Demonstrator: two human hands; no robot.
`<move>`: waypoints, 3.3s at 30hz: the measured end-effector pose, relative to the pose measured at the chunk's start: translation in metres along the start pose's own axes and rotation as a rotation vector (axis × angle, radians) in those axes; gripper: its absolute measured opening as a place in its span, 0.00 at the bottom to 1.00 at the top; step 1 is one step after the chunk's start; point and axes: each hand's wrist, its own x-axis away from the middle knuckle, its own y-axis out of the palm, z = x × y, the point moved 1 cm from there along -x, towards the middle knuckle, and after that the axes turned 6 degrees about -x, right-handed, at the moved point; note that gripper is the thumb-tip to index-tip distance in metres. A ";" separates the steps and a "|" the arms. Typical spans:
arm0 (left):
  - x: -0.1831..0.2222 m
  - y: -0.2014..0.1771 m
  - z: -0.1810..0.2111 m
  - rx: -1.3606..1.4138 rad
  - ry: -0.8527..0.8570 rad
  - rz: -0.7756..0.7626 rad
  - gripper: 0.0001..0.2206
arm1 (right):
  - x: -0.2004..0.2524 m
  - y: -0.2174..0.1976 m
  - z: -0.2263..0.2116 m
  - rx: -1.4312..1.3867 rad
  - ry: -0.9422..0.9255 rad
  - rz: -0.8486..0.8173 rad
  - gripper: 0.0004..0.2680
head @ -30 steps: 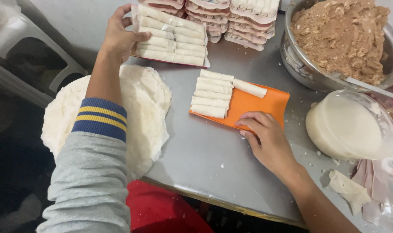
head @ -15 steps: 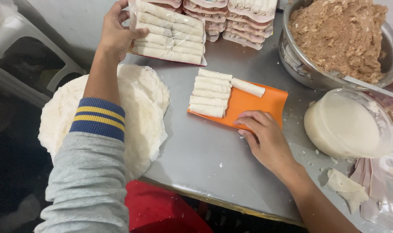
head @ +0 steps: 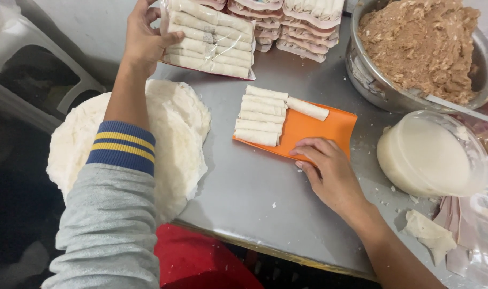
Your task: A person is seen rolling meat filling into thin dough sheets to make spring rolls and then packaging them into plastic bags.
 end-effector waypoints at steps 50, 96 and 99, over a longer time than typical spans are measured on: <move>0.314 0.052 0.168 -0.387 -0.213 -0.164 0.12 | 0.087 0.006 -0.070 -0.848 0.011 0.027 0.29; 0.363 0.160 0.060 0.322 -0.486 -0.057 0.20 | 0.125 -0.039 -0.084 -0.352 0.207 -0.066 0.15; 0.364 0.163 0.061 0.348 -0.579 -0.005 0.31 | 0.130 -0.009 -0.072 -0.144 0.033 0.044 0.11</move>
